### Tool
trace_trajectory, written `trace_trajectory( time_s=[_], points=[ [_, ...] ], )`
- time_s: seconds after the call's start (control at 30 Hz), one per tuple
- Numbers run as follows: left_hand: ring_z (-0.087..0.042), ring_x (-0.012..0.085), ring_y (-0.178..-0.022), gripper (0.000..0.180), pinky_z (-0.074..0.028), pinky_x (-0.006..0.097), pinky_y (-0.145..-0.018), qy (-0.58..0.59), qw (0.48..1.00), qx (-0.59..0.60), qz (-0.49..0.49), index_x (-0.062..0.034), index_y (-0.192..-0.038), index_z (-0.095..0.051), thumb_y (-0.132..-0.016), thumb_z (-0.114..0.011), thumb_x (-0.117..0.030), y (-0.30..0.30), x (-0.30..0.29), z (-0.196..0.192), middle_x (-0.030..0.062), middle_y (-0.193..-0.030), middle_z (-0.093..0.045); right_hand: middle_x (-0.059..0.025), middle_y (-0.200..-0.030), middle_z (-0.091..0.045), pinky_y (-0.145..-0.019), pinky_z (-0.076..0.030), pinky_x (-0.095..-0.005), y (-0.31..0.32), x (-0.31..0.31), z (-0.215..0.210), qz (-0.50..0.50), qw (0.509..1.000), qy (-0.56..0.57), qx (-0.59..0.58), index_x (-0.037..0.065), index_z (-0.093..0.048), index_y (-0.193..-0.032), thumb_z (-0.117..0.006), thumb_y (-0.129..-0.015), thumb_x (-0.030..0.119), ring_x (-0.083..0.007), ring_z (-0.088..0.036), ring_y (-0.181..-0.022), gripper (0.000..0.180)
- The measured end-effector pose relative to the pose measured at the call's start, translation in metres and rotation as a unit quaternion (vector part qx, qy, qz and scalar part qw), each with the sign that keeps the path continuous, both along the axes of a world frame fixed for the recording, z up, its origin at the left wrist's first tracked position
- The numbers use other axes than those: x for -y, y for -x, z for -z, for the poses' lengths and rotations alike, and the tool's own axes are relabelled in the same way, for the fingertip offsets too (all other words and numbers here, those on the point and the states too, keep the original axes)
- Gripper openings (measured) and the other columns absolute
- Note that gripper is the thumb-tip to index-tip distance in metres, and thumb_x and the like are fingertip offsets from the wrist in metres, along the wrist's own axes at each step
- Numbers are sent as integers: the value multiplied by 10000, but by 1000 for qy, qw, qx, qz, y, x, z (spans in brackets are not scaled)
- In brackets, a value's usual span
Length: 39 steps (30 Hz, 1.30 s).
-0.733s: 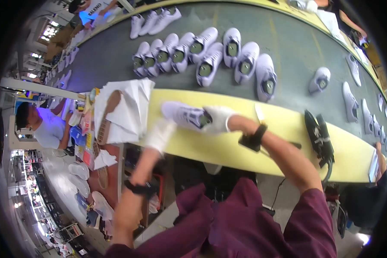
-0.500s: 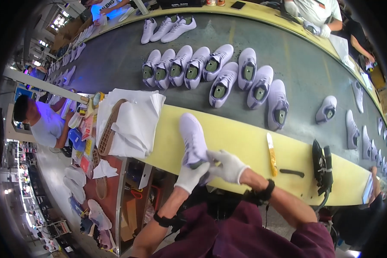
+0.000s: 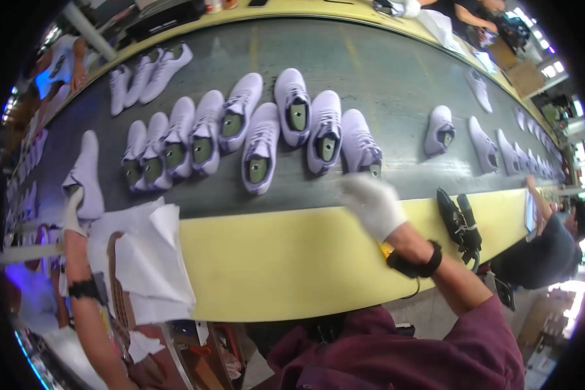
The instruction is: Cleaning and assembling components for sneakers at a manufacturing line.
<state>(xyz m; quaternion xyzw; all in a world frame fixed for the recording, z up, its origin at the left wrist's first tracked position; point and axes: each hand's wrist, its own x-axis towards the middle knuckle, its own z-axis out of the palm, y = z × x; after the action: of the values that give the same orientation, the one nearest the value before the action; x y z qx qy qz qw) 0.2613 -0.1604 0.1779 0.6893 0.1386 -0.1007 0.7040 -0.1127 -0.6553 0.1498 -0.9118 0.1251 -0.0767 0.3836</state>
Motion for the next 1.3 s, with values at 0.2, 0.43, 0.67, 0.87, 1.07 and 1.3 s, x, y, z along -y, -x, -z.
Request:
trace_trajectory(
  time_s=[0.2,0.43,0.67,0.87,1.07,1.3],
  points=[
    [-687,350,-1169,472,-528,423,-1042,-545,832,100,38,-4,-1316,-689,-949,-711,-300,-104,-4,64,205,-1264,-719,-274,-1336,-618,-1082,-509,-444,-36,89,51,190,948,117,-226,-53,-472,-1479,-869,-778,342,-393,-630,-1256,897],
    [-705,374,-1160,781,-528,424,-1019,-488,777,51,393,-22,-1320,-680,-830,-769,-622,66,190,54,223,-1245,-731,-322,-1342,-605,-1061,-524,-467,-56,104,108,263,944,129,-149,-82,-411,-1480,-899,-773,353,-453,-635,-1234,963],
    [-680,438,-1212,1153,-523,475,-1057,-490,809,1,325,34,-1521,-393,-725,-833,-674,140,268,100,281,-1306,-694,-334,-1296,-640,-987,-571,-493,-108,128,82,268,941,41,-202,-79,-471,-1379,-889,-778,380,-478,-680,-1167,864],
    [-643,447,-1267,1008,-503,466,-1104,-511,786,6,348,-105,-1590,-370,-802,-737,-615,148,345,91,282,-1429,-615,-331,-1308,-635,-1014,-552,-482,-92,159,93,170,970,50,-167,-82,-496,-1356,-876,-797,354,-470,-659,-1206,804],
    [-668,440,-1211,1020,-540,497,-1031,-504,759,64,408,33,-1626,-197,-863,-690,-431,154,435,96,277,-1484,-537,-332,-1281,-644,-1014,-532,-491,-64,228,99,170,963,117,-173,-48,-508,-1368,-858,-788,323,-481,-646,-1207,773],
    [-662,411,-1206,1042,-547,493,-1008,-321,837,138,421,79,-1600,-184,-832,-753,-336,201,597,146,288,-1399,-566,-320,-1281,-657,-1019,-534,-497,-32,365,80,207,854,308,-365,-13,-564,-1387,-798,-818,305,-472,-656,-1193,692]
  ],
)
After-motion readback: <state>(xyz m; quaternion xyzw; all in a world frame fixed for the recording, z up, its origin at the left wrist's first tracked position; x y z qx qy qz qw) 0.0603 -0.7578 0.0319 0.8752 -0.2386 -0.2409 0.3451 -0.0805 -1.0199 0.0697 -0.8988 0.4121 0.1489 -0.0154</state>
